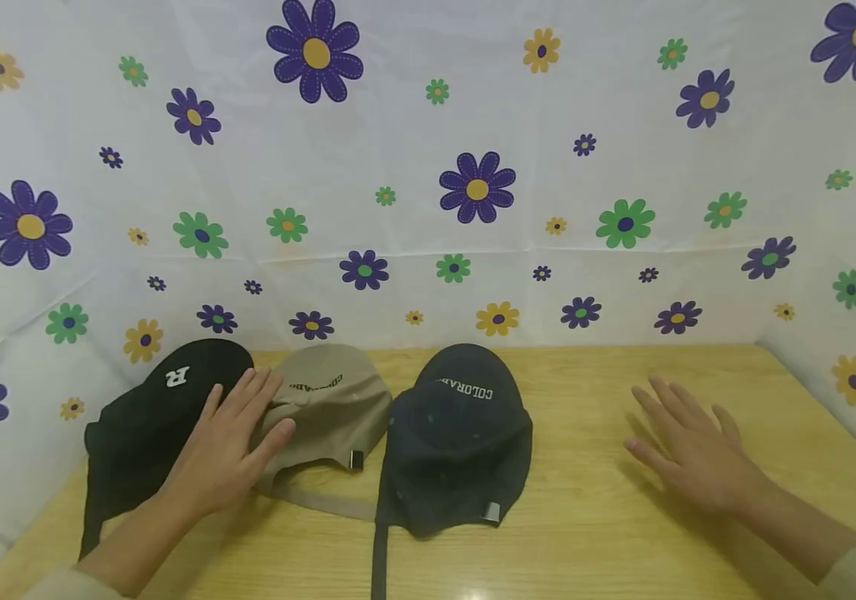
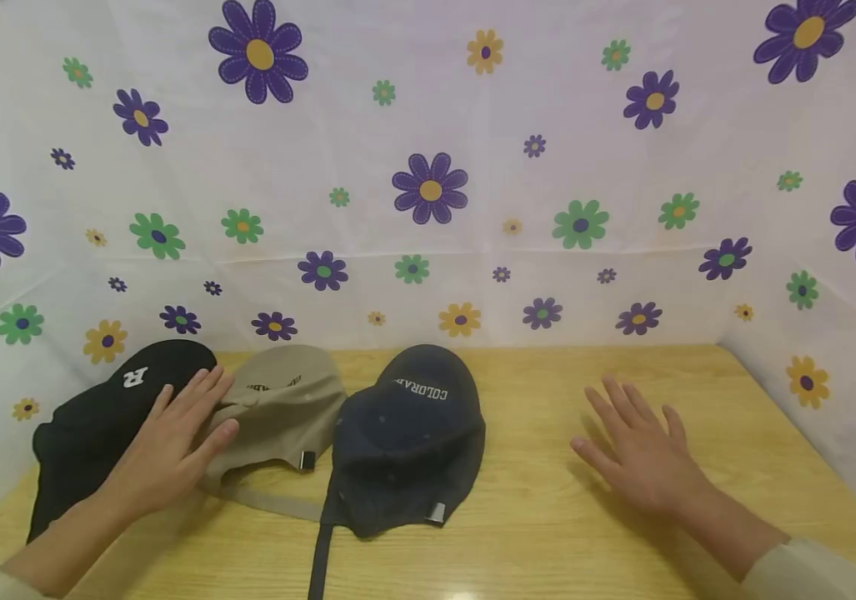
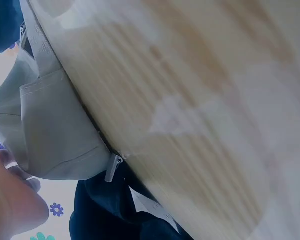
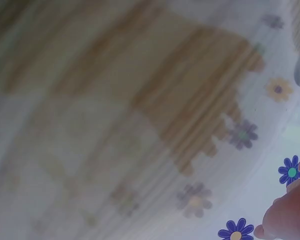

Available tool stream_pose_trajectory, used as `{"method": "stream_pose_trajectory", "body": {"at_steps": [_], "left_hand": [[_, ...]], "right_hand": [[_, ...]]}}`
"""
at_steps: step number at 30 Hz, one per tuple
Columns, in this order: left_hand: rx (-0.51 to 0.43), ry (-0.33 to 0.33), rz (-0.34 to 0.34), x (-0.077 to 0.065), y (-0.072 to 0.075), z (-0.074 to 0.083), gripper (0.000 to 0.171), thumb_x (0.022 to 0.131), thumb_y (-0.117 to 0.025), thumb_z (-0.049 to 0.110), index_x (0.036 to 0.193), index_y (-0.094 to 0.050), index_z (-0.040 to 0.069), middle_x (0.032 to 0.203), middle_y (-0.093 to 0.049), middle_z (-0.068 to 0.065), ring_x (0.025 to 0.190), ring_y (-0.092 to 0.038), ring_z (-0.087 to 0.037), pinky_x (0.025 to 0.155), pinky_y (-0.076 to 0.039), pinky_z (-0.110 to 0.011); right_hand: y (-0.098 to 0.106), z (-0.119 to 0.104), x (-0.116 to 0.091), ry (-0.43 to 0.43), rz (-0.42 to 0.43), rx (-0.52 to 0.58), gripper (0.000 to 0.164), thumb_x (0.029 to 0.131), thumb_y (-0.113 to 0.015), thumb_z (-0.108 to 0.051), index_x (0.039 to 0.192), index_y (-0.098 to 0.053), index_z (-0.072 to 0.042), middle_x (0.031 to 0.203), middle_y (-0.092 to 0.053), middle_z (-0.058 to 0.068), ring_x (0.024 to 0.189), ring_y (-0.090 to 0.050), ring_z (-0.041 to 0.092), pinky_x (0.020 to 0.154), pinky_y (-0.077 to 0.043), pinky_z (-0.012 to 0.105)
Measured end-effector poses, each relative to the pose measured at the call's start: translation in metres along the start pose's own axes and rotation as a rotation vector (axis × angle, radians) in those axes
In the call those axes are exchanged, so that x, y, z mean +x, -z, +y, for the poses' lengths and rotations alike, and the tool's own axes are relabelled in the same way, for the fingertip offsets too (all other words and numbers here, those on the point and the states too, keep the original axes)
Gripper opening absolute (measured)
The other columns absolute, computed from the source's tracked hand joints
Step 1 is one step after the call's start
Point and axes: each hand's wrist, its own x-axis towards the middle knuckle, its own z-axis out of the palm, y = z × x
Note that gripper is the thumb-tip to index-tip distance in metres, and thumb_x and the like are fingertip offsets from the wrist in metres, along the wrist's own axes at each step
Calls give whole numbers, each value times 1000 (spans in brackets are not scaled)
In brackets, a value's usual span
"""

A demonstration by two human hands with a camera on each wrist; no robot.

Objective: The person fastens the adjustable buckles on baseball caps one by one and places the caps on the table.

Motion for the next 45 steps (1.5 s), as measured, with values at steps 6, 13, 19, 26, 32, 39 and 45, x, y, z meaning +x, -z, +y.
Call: {"method": "stream_pose_trajectory", "body": {"at_steps": [6, 13, 19, 26, 32, 39, 45], "left_hand": [[-41, 15, -25, 0, -4, 5, 68, 101, -49, 44, 156, -30, 8, 162, -29, -18, 153, -17, -34, 123, -1, -55], [-91, 15, -23, 4, -9, 14, 68, 102, -49, 43, 158, -28, 12, 163, -27, -15, 152, -20, -35, 123, -2, -55], [-103, -12, 10, 7, -10, 20, 66, 102, -50, 40, 157, -31, 9, 163, -27, -16, 151, -22, -37, 124, -1, -51], [-99, -56, 53, 8, -11, 30, 64, 101, -52, 37, 154, -36, 7, 162, -29, -17, 151, -22, -37, 125, -1, -50], [-98, -80, 74, 13, -12, 40, 63, 100, -53, 38, 155, -37, 13, 162, -30, -15, 150, -24, -38, 121, -7, -60], [-75, -135, 77, 17, -18, 53, 63, 99, -53, 39, 154, -38, 10, 162, -30, -13, 150, -26, -37, 124, -2, -52], [-59, -160, 26, 22, -24, 68, 65, 99, -52, 43, 154, -38, 12, 163, -28, -9, 152, -24, -31, 124, -1, -52]], "right_hand": [[-5, -5, -2, 30, 3, -26, 72, 101, -45, -53, 157, -28, -11, 166, -13, 17, 149, -18, 47, 105, -8, 79], [-8, -15, -1, 46, 2, -6, 72, 100, -47, -53, 157, -30, -13, 166, -17, 15, 149, -19, 45, 106, -10, 78], [-11, -28, 1, 75, -7, -19, 72, 99, -50, -54, 156, -32, -15, 165, -21, 14, 149, -21, 44, 106, -12, 78], [-14, -42, 3, 90, -33, 9, 72, 98, -48, -56, 157, -31, -18, 166, -21, 12, 150, -19, 43, 108, -10, 76], [-15, -55, 4, 118, -35, 5, 71, 98, -48, -56, 157, -31, -19, 166, -21, 11, 150, -19, 42, 109, -10, 75], [-20, -67, 5, 153, -31, -1, 70, 99, -47, -56, 157, -32, -21, 166, -21, 8, 151, -19, 39, 112, -11, 72], [-24, -74, 4, 183, -15, -9, 69, 99, -48, -55, 156, -33, -21, 166, -23, 7, 151, -21, 39, 112, -13, 72]]}}
